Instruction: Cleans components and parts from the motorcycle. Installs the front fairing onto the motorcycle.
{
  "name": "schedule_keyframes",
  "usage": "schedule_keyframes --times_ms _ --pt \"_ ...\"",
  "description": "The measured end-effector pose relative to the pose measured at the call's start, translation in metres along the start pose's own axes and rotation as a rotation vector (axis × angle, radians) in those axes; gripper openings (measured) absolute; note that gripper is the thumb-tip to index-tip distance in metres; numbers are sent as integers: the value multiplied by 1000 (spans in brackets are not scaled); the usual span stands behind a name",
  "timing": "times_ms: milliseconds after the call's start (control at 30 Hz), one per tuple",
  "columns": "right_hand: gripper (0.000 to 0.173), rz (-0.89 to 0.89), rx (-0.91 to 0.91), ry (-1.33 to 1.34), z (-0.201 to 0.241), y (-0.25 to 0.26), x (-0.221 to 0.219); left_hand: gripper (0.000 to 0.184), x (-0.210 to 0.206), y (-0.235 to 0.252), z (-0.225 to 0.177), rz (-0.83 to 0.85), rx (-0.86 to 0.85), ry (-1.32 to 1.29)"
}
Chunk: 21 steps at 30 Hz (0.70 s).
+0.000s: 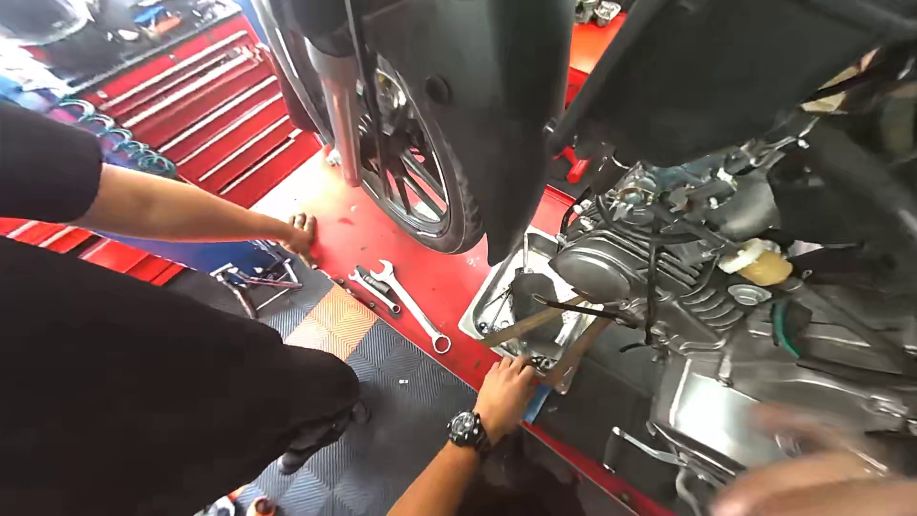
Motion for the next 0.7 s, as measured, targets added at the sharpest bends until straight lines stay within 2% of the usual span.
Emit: schedule_keyframes --times_ms 100,233,267,367,467,700 --pt "25 34 -277 267 -48 -44 -80 34 2 -23 11 -5 36 -138" --pt "34 -18 -626 275 -126 -87 -127 24 25 -66 29 -332 37 -665" --pt "34 -32 -673 263 -142 -94 -133 23 37 -77 28 -352 18 -835" --pt "32 -29 -744 205 -171 -108 -140 32 67 -97 10 -206 -61 -1184" --pt "31 -9 -749 151 -185 -117 -147 28 74 -101 6 -124 -44 -1216" --pt "30 -20 -697 49 -214 -124 -157 25 49 -94 33 -104 274 -1427"
Point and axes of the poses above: each hand's wrist, its own y-axis towards the middle knuckle, its own x-axis out of the back of the hand, z = x × y, the point moved 6 cm from there along y, towards the middle knuckle, and after that the axes turned 4 degrees about z, right-handed, at the moved point
